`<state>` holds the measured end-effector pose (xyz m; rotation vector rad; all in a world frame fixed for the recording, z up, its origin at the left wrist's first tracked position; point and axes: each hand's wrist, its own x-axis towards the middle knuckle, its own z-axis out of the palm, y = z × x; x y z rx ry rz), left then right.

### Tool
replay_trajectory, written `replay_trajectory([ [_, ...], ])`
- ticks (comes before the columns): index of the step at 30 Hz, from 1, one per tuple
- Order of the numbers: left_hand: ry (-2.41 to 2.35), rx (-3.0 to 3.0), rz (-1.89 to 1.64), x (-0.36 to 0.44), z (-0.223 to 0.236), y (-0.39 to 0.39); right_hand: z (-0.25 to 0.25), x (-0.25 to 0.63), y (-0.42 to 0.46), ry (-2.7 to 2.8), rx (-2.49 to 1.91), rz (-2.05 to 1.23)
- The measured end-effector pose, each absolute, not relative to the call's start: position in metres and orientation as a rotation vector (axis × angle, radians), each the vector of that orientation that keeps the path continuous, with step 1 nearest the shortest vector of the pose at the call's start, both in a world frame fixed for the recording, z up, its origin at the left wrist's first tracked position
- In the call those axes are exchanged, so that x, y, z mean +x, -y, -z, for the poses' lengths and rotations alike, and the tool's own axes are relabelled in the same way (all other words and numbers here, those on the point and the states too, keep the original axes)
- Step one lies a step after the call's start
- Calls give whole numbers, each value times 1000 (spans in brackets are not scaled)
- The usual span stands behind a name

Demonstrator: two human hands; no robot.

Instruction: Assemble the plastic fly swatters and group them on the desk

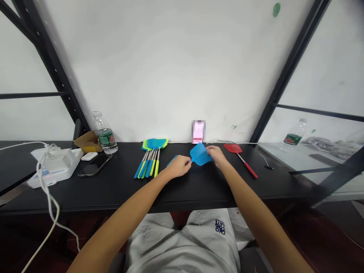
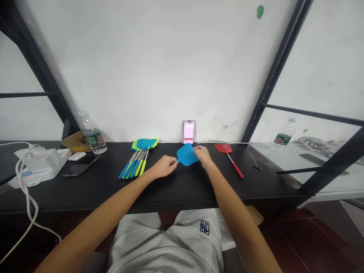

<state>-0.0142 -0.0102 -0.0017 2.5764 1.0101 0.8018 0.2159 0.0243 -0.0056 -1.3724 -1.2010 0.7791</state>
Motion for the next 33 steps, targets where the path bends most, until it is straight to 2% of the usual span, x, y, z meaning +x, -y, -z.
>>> replay_trajectory([
  [6, -981, 2545, -804, -11, 6, 10, 10, 217, -27, 1342, -1505, -593],
  [15, -994, 2434, -839, -7, 4, 12, 10, 218, -24, 1382, -1377, -461],
  [23, -1097, 2495, -857, -10, 6, 8, -7, 209, -17, 1114, -1262, -880],
  [33, -1108, 2506, -853, -12, 9, 5, -11, 207, -11, 1074, -1208, -905],
])
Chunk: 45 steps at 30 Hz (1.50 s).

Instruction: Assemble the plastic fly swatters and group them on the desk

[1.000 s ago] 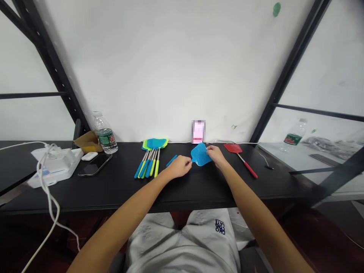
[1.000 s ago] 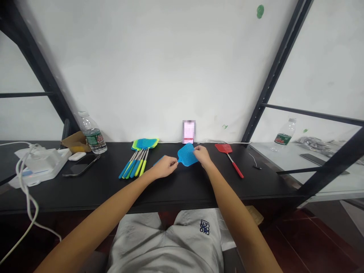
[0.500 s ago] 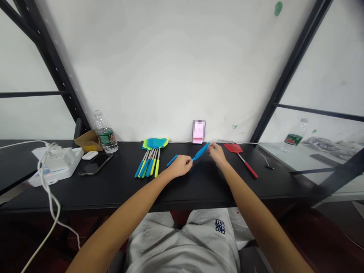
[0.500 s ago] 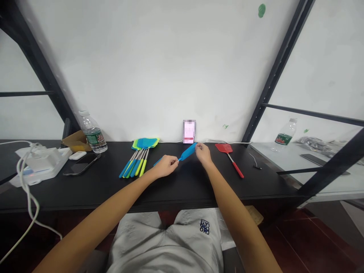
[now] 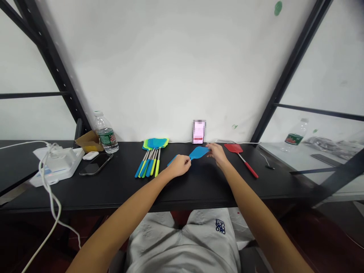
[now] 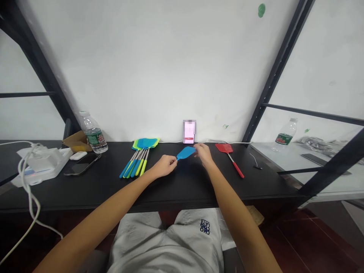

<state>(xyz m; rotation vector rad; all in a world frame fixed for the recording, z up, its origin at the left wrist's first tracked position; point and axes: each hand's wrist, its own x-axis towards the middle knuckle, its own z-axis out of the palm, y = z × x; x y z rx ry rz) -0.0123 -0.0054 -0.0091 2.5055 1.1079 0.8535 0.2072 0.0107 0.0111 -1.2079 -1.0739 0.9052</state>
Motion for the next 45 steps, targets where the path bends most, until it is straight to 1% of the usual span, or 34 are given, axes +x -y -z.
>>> replay_trajectory([
  [4, -1081, 2491, -880, -11, 7, 7, -7, 209, -16, 1127, -1272, -786],
  [10, -997, 2444, -867, -9, 5, 12, 2, 213, -20, 1326, -1268, -762],
  [17, -1009, 2437, -854, -9, 3, 13, 8, 219, -23, 1435, -1325, -471],
  [19, -1019, 2433, -863, -9, 3, 12, 6, 218, -21, 1418, -1344, -501],
  [25, -1040, 2423, -858, -9, 2, 11, -7, 210, -14, 1166, -1228, -973],
  [28, -1042, 2414, -855, -10, 2, 11, -11, 210, -12, 1068, -1192, -1072],
  [34, -1039, 2422, -845, -10, 3, 10, -13, 214, -10, 1094, -1199, -1022],
  [40, -1014, 2410, -870, -9, 3, 12, -6, 216, -15, 1248, -1273, -763],
  [45, -1011, 2404, -871, -8, 4, 13, -4, 214, -16, 1297, -1224, -791],
])
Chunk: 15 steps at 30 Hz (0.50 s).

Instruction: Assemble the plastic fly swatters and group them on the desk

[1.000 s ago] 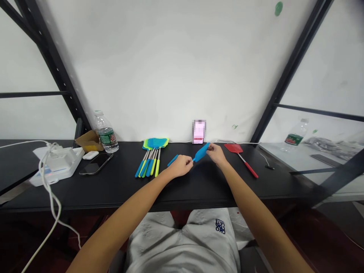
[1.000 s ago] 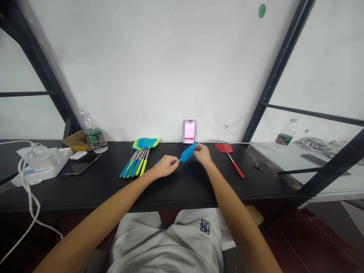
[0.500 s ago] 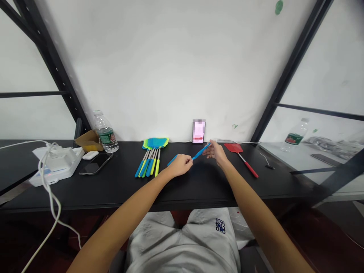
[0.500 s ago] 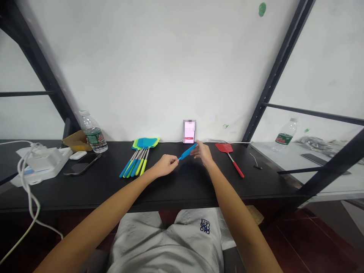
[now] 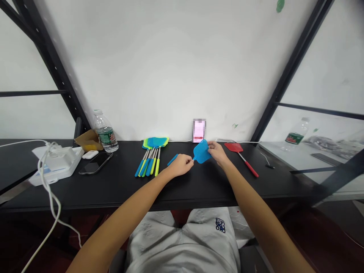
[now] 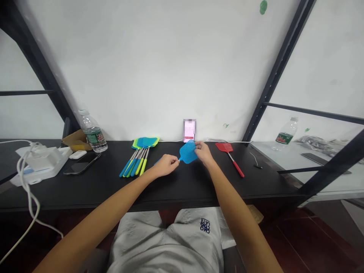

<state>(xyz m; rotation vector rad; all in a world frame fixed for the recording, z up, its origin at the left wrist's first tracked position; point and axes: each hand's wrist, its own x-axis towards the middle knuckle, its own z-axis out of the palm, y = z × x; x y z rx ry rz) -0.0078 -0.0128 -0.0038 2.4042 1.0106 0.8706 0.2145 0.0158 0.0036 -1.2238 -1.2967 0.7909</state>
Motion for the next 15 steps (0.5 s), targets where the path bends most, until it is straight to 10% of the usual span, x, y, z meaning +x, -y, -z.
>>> replay_trajectory([
  [15, -1058, 2451, -868, -7, 0, 14, 13, 233, -28, 1245, -1518, -423],
])
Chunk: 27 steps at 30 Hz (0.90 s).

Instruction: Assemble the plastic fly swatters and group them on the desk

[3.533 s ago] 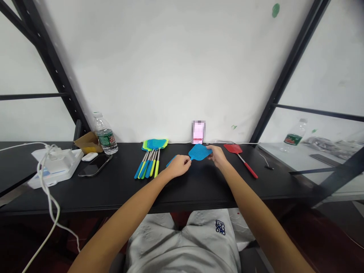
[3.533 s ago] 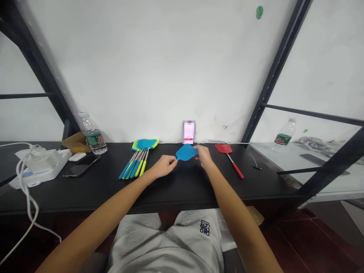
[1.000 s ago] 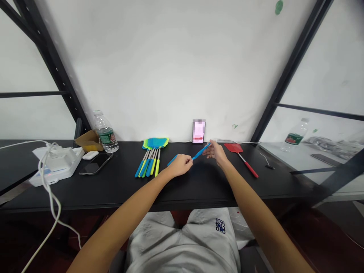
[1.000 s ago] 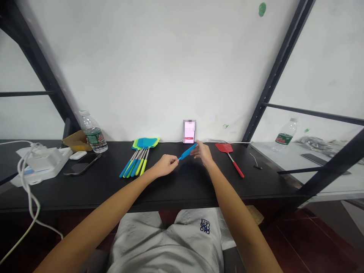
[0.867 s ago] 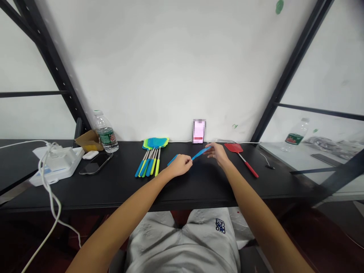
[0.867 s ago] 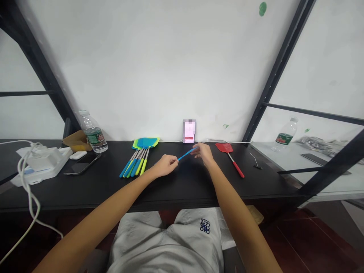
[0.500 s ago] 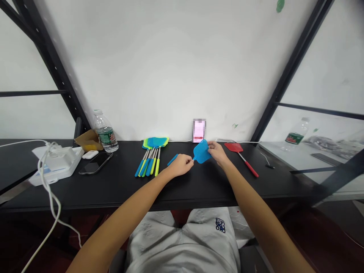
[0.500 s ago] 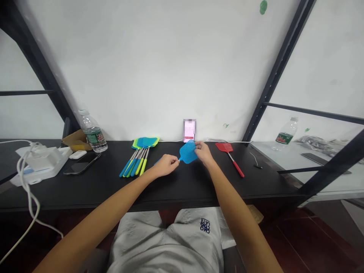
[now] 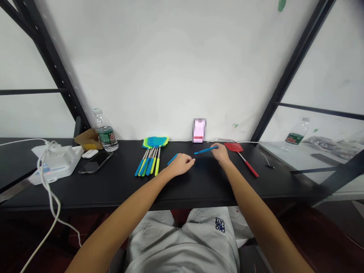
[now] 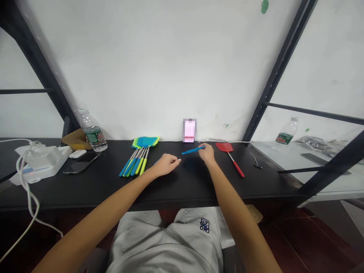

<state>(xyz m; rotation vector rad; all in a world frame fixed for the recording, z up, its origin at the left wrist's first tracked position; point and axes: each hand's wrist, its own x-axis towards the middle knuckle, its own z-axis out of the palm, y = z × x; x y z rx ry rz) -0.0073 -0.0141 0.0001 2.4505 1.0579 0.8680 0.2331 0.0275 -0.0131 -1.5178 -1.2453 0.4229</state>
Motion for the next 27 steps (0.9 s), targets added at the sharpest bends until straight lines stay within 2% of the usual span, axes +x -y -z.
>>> replay_trajectory([
  [9, -1080, 2439, -870, -8, 1, 13, 12, 236, -26, 1341, -1691, -275],
  [21, -1118, 2488, -876, -9, 1, 12, 6, 231, -22, 1382, -1798, -305],
  [27, -1185, 2472, -946, -9, -4, 16, 2, 222, -17, 1425, -1656, -312],
])
